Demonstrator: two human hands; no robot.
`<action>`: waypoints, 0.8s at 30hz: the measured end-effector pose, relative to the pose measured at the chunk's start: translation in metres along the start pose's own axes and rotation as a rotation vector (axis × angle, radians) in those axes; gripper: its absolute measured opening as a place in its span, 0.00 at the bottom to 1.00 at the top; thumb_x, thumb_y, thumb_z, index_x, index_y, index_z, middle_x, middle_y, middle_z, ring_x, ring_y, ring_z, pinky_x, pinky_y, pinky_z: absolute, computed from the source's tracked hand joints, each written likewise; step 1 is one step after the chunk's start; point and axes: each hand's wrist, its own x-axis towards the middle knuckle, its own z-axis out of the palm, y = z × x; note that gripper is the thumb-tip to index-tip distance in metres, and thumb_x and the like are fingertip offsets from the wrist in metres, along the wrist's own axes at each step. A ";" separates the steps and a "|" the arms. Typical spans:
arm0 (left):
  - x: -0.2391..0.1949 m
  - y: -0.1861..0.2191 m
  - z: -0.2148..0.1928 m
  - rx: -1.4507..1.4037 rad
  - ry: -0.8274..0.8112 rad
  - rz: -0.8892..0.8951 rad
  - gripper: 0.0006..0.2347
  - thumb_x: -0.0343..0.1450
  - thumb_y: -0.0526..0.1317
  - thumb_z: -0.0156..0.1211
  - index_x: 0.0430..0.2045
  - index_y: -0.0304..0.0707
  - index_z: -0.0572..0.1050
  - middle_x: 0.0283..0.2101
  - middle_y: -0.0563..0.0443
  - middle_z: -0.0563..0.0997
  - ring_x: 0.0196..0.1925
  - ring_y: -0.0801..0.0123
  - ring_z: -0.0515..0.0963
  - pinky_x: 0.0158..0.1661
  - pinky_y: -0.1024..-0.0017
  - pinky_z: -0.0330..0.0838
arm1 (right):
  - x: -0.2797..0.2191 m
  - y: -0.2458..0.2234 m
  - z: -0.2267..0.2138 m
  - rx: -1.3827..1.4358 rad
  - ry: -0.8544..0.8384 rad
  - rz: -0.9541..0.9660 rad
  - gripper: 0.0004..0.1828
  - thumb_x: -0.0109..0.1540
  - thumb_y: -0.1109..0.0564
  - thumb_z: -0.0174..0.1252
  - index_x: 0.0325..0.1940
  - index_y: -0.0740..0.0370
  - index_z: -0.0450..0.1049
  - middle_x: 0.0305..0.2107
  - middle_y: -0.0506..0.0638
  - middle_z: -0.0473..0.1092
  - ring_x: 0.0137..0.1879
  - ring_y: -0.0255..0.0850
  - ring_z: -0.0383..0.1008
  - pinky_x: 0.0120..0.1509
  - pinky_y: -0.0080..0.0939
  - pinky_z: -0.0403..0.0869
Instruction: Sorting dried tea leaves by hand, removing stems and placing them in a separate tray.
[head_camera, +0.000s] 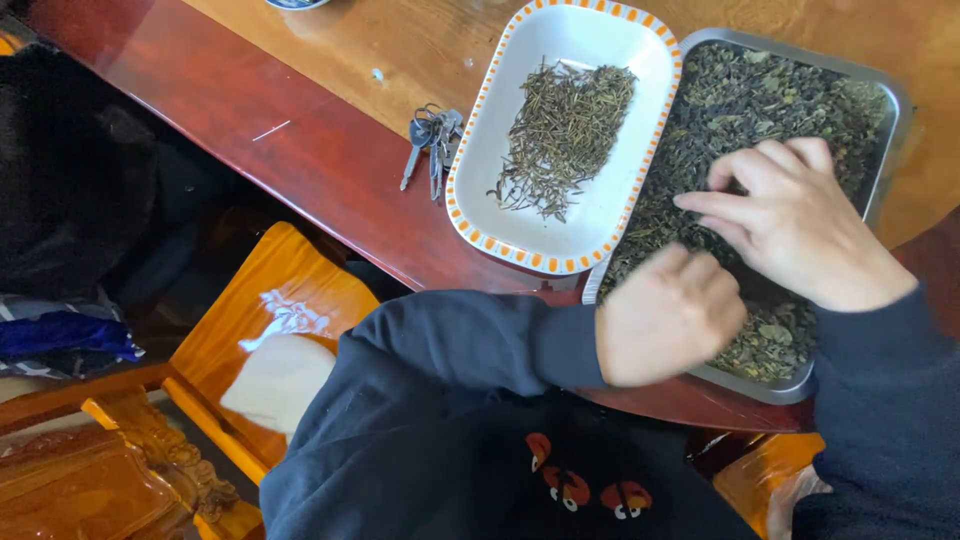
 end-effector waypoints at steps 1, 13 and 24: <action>0.003 -0.007 0.001 0.000 -0.010 -0.010 0.07 0.66 0.34 0.61 0.16 0.44 0.74 0.23 0.50 0.74 0.31 0.54 0.74 0.36 0.55 0.63 | 0.005 -0.001 0.002 -0.034 -0.005 -0.014 0.15 0.59 0.54 0.70 0.50 0.47 0.83 0.42 0.45 0.71 0.48 0.46 0.70 0.60 0.49 0.58; 0.030 -0.070 -0.014 -0.015 0.118 -0.301 0.12 0.72 0.50 0.54 0.24 0.48 0.79 0.29 0.57 0.74 0.36 0.58 0.73 0.43 0.55 0.59 | -0.018 0.006 -0.006 0.314 0.209 0.091 0.05 0.68 0.70 0.69 0.44 0.64 0.81 0.46 0.54 0.75 0.55 0.46 0.74 0.71 0.50 0.57; 0.021 -0.056 -0.015 -0.129 0.163 -0.235 0.06 0.72 0.43 0.56 0.27 0.46 0.75 0.31 0.58 0.73 0.38 0.59 0.72 0.47 0.57 0.56 | -0.022 -0.015 -0.022 0.492 0.090 0.097 0.10 0.65 0.68 0.66 0.50 0.73 0.75 0.45 0.60 0.73 0.50 0.49 0.73 0.62 0.47 0.72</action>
